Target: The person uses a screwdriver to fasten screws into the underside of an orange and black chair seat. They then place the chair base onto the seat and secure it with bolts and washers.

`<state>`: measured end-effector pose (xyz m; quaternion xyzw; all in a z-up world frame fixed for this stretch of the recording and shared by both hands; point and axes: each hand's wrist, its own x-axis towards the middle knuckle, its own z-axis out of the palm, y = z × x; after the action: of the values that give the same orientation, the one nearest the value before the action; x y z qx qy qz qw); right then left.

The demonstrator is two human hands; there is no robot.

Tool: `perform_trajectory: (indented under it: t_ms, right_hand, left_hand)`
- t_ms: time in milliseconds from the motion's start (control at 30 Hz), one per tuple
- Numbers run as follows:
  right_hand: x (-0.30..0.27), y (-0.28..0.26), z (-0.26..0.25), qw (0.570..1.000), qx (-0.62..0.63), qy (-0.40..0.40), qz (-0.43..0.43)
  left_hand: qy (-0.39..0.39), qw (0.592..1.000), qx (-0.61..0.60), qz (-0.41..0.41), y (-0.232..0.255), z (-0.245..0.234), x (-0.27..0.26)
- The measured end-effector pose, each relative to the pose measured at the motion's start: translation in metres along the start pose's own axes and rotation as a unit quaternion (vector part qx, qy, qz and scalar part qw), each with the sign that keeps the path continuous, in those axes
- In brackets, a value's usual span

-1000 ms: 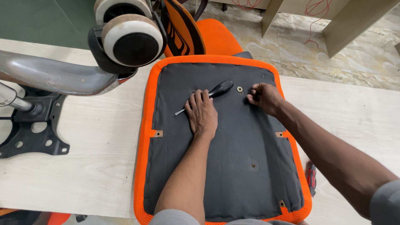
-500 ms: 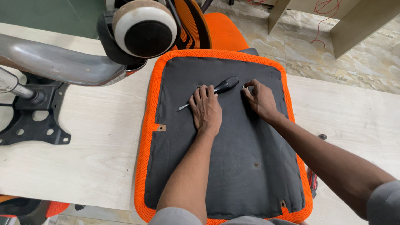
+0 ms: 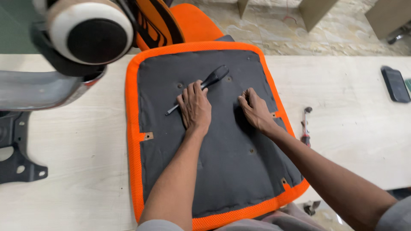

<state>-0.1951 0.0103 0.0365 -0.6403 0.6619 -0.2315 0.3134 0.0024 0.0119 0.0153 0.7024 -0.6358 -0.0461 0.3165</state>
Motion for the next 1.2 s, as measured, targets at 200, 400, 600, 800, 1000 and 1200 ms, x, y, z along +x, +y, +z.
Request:
perform_trajectory:
  t_ms: [200,400,600,800,1000,1200]
  right_hand:
    - [-0.051,0.043,-0.034,0.991,0.041,0.109,0.062]
    - [-0.062,0.119,-0.103,0.963,0.072,0.218,0.138]
    - [-0.058,0.204,-0.134,0.978,-0.038,0.182,0.098]
    - [-0.047,0.245,-0.133,0.986,-0.048,0.112,0.114]
    - [-0.073,0.259,-0.135,0.98,-0.08,0.183,-0.007]
    - [-0.089,0.252,-0.136,0.992,-0.066,0.103,-0.03]
  left_hand:
    - [-0.032,0.994,-0.039,0.093,0.007,0.001,-0.005]
    - [-0.057,0.988,-0.096,0.107,0.063,0.011,-0.041]
    - [-0.078,0.977,-0.134,0.143,0.144,0.032,-0.09]
    - [-0.08,0.991,-0.088,0.064,0.174,0.049,-0.108]
    - [-0.078,0.994,-0.06,0.04,0.175,0.049,-0.11]
    - [-0.066,0.996,-0.033,0.04,0.176,0.053,-0.115]
